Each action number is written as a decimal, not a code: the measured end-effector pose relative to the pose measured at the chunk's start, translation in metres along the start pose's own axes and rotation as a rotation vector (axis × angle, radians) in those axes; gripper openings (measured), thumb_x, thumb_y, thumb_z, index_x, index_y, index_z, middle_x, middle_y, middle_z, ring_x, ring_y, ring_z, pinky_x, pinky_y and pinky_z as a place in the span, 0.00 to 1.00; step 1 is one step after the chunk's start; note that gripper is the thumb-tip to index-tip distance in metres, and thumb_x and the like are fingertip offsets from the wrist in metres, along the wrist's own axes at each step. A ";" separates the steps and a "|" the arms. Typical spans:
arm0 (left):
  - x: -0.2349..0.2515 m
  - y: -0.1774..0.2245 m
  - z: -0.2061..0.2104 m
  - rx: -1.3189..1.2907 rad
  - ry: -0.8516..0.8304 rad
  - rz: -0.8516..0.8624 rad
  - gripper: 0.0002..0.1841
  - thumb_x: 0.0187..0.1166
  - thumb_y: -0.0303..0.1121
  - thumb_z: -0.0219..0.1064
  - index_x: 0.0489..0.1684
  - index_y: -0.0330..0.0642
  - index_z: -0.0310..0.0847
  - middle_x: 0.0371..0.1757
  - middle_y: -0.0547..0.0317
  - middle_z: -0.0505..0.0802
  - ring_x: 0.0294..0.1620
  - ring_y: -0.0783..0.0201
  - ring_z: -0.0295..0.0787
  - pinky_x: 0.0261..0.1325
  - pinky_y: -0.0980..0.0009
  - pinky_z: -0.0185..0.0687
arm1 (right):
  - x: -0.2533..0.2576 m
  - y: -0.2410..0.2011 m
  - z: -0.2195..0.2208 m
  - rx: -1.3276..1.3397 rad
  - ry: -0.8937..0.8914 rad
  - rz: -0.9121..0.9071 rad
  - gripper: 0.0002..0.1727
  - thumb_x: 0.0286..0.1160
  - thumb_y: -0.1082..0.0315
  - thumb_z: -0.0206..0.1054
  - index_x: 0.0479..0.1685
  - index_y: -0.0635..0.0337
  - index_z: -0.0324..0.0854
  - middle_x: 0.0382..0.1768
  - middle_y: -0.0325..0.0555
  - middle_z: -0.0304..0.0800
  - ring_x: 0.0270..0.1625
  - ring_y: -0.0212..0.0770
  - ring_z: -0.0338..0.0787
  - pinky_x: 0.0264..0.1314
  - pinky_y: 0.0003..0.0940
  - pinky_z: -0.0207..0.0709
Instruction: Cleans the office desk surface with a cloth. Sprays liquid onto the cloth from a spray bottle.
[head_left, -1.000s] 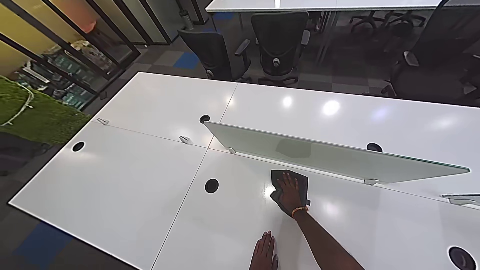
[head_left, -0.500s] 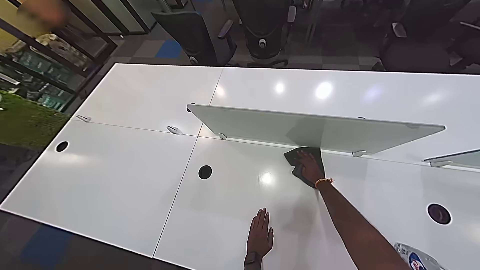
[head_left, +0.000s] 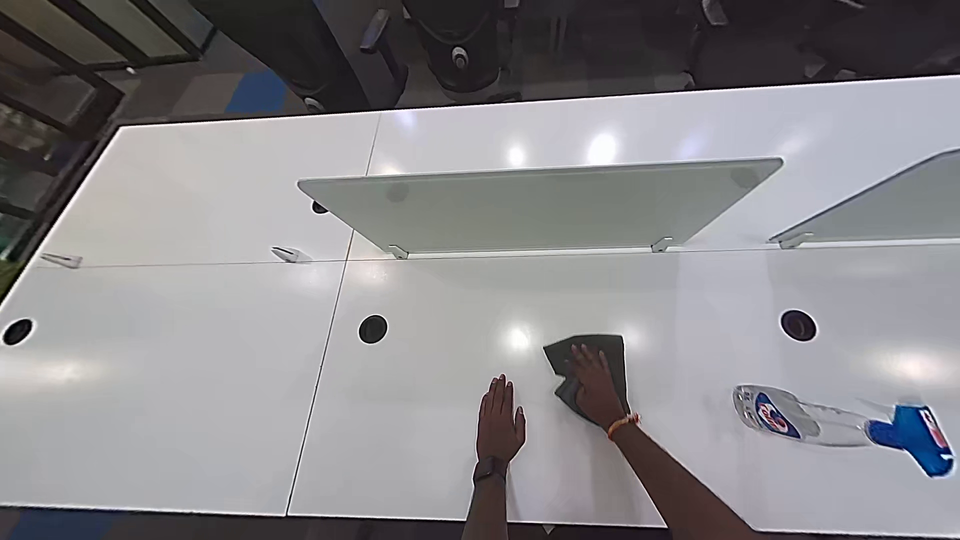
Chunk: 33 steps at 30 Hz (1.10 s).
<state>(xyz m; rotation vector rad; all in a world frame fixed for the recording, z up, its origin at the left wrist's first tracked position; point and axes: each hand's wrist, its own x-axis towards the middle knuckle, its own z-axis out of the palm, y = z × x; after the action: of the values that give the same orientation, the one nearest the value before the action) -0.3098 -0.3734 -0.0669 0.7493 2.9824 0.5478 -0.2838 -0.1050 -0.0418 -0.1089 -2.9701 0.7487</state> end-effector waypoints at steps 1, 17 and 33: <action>0.001 -0.001 0.000 0.004 0.006 0.005 0.33 0.81 0.48 0.48 0.81 0.38 0.74 0.87 0.46 0.73 0.90 0.47 0.63 0.89 0.50 0.59 | -0.028 0.000 -0.003 -0.001 -0.004 -0.008 0.30 0.64 0.78 0.59 0.69 0.48 0.87 0.85 0.45 0.74 0.90 0.57 0.65 0.89 0.72 0.47; -0.001 -0.007 0.007 0.016 0.042 0.044 0.35 0.80 0.50 0.46 0.81 0.37 0.74 0.87 0.44 0.73 0.91 0.46 0.62 0.90 0.51 0.56 | -0.188 -0.005 -0.018 -0.261 0.038 0.391 0.42 0.51 0.63 0.67 0.81 0.43 0.77 0.90 0.39 0.66 0.93 0.51 0.58 0.90 0.67 0.44; -0.002 -0.004 0.003 0.044 -0.012 0.015 0.36 0.79 0.51 0.45 0.80 0.36 0.75 0.87 0.44 0.73 0.91 0.45 0.61 0.90 0.50 0.54 | -0.012 0.036 -0.029 -0.288 0.087 0.487 0.42 0.57 0.62 0.66 0.85 0.43 0.71 0.92 0.41 0.59 0.95 0.50 0.53 0.91 0.67 0.40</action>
<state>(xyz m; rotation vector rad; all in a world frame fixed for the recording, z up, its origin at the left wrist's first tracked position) -0.3094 -0.3761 -0.0715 0.7753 2.9899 0.4779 -0.2671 -0.0611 -0.0344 -0.8789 -2.9678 0.3239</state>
